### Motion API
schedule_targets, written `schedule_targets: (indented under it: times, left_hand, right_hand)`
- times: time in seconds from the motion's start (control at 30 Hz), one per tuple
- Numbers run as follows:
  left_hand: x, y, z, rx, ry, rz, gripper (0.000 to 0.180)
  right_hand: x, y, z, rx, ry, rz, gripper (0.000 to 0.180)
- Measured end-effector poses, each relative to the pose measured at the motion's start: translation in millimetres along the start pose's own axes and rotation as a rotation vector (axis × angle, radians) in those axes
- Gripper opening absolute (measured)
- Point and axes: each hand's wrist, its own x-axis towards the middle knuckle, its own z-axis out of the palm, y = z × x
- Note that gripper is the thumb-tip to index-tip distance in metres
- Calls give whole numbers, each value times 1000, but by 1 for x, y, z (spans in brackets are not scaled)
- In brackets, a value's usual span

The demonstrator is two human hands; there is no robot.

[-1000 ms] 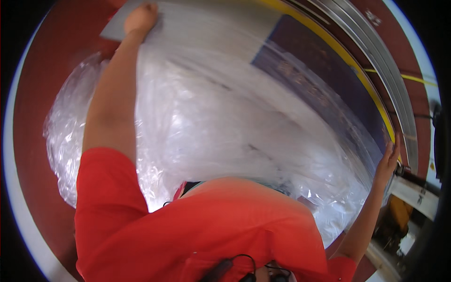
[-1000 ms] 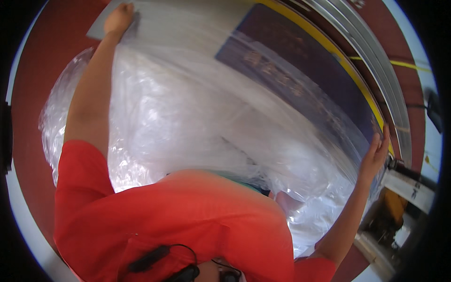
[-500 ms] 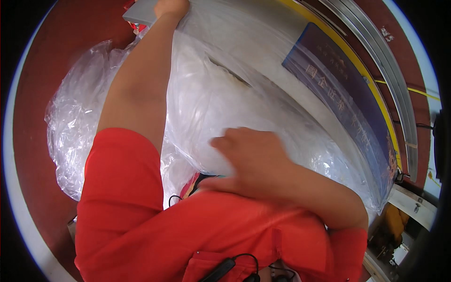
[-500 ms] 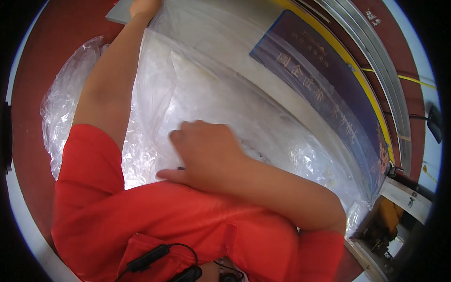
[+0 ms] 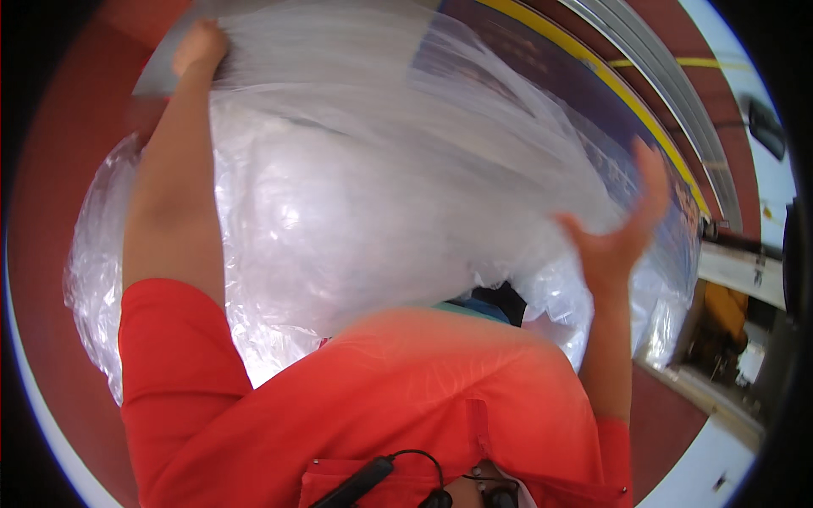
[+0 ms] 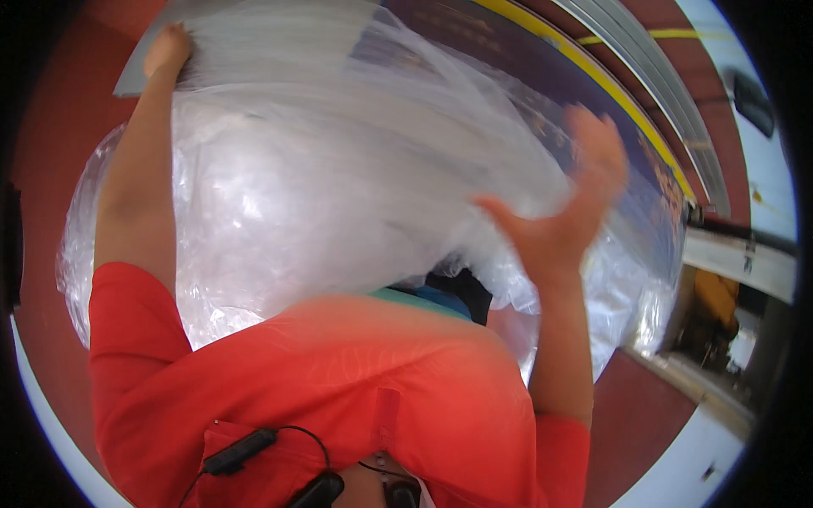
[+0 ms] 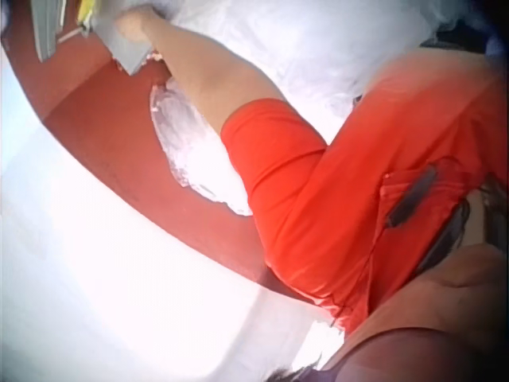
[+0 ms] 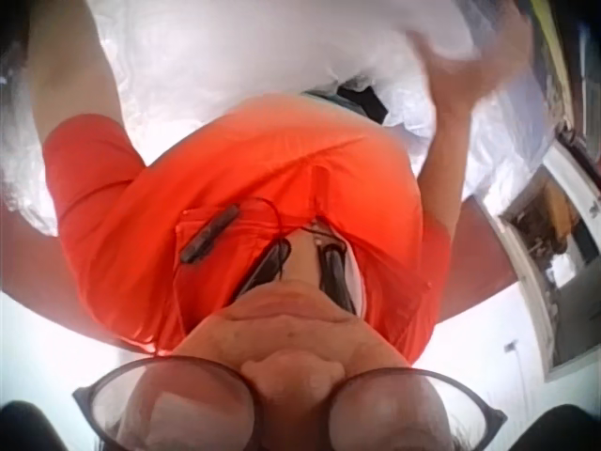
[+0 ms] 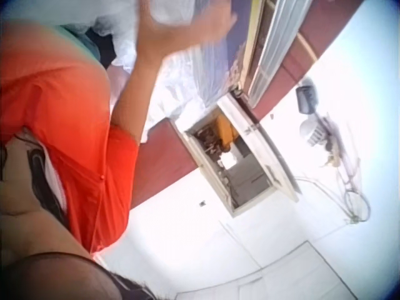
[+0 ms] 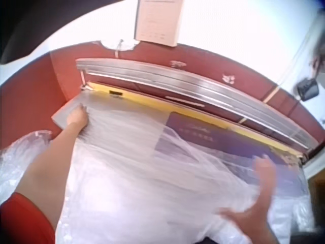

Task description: The person wraps a large rectangular object with a clear plastic sheet. They repeatedly pull the plastic over the object, smooth it down, and adjust the edges to ensure full coverage.

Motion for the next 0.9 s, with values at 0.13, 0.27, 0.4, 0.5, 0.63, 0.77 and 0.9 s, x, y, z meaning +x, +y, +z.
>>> schedule_targets:
  times: [0.13, 0.27, 0.4, 0.5, 0.63, 0.77, 0.9]
  left_hand:
    - [6, 1, 1, -4, -2, 67, 37]
    - [25, -17, 12, 40, -53, 137, 40]
    - [15, 1, 7, 69, -51, 67, 42]
    - [17, -6, 13, 69, -72, 58, 42]
    - [24, -7, 25, 60, -64, 83, 43]
    - [44, -33, 40, 133, -54, 95, 43]
    - [57, -52, 36, 124, -40, 120, 41]
  right_hand:
    - [-26, 51, 10, -362, -219, 212, 45]
    - [-94, 145, -76, -430, -184, 476, 32]
    - [-162, 216, -219, -53, 24, 1088, 32]
    - [-164, 233, -326, 432, 86, 1442, 35]
    - [-97, 268, -519, -1026, -405, 423, 25]
    - [-22, 148, -321, -913, 511, -21, 33]
    - [-79, 215, -163, -545, -410, 240, 49]
